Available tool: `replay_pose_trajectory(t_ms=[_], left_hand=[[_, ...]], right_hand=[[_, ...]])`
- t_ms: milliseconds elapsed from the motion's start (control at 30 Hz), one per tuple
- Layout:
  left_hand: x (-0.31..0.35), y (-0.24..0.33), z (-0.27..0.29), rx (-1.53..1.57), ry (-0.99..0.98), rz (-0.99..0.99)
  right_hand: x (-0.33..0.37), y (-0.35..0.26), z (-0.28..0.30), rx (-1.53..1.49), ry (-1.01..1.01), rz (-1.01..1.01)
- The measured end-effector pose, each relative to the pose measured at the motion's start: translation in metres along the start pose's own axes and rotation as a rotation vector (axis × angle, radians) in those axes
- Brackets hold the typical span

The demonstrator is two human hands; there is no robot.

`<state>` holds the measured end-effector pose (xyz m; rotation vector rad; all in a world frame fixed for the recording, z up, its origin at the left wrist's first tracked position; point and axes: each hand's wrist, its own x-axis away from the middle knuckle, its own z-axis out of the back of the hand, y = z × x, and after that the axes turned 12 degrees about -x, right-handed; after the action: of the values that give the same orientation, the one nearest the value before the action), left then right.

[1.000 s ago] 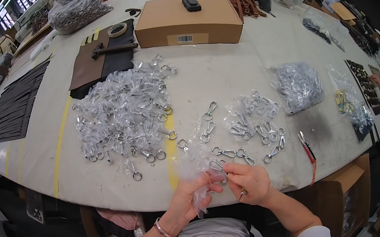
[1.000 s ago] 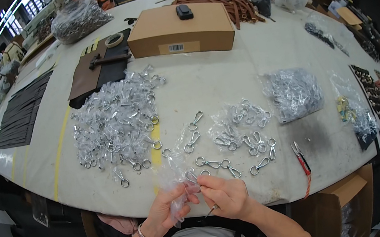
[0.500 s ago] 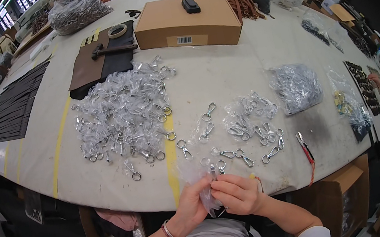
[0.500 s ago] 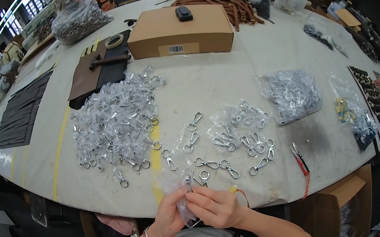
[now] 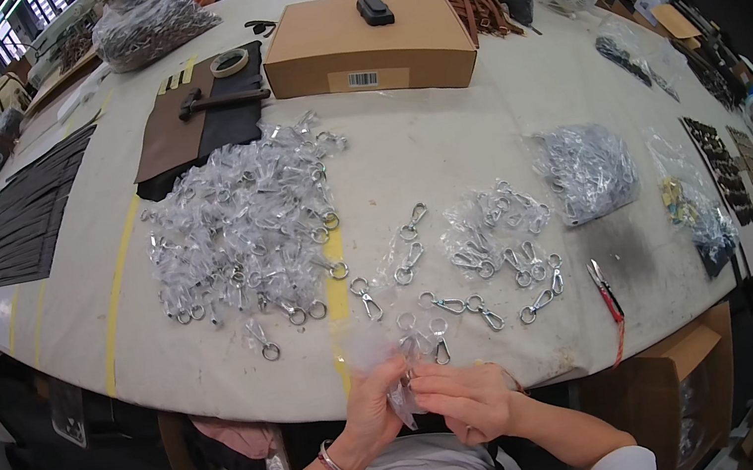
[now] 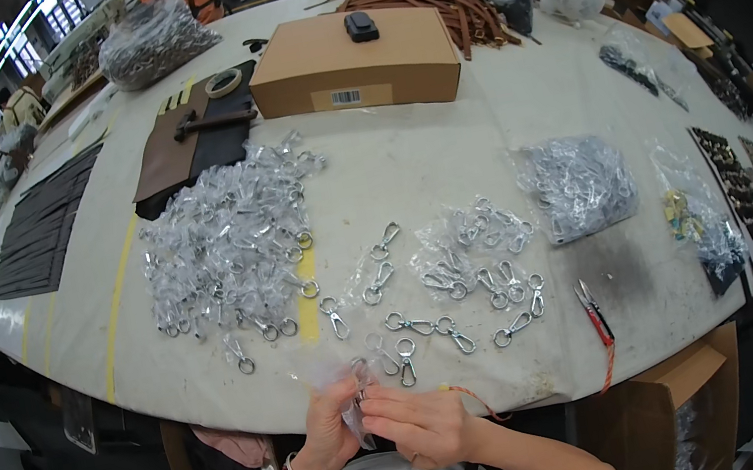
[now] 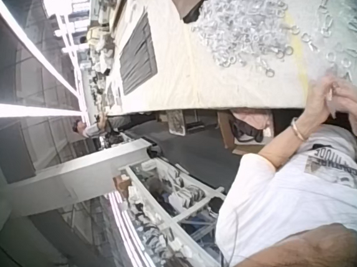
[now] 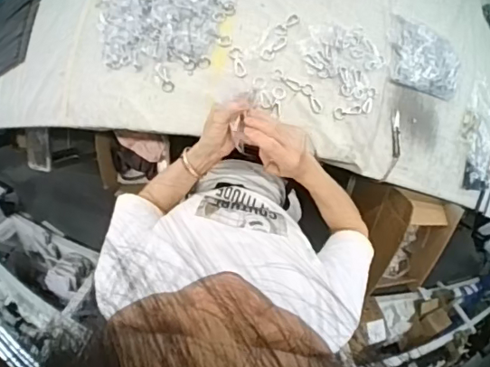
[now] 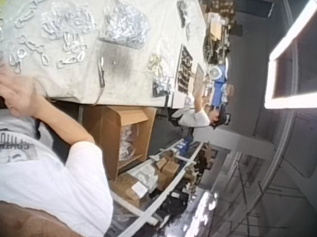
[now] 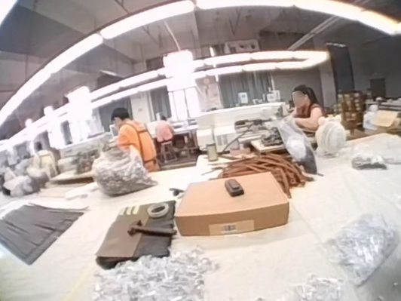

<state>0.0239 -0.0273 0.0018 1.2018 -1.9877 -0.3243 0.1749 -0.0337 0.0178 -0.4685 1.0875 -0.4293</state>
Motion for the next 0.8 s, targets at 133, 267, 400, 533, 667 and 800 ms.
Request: replay_pose_trajectory(t_ms=[133, 267, 400, 533, 667, 800], left_hand=[[-0.003, 0.006, 0.013, -0.086, -0.236, -0.124], [0.0, 0.004, 0.01, -0.285, -0.11, -0.186], [0.001, 0.006, 0.013, -0.38, 0.02, -0.234], [-0.003, -0.005, 0.001, -0.363, -0.001, -0.279], [-0.003, -0.004, 0.014, -0.472, 0.093, -0.379], [-0.005, -0.003, 0.011, -0.517, 0.058, -0.408]], right_hand=[[0.004, 0.001, 0.029, -0.304, 0.16, -0.707], [-0.007, 0.022, 0.039, -0.944, 0.101, -1.218], [-0.036, 0.014, 0.033, -1.063, -0.111, -1.236], [-0.039, -0.005, 0.037, -0.986, -0.176, -1.27], [-0.029, 0.01, 0.013, -0.927, -0.13, -1.163], [-0.026, 0.008, 0.012, -0.511, -0.147, -0.97]])
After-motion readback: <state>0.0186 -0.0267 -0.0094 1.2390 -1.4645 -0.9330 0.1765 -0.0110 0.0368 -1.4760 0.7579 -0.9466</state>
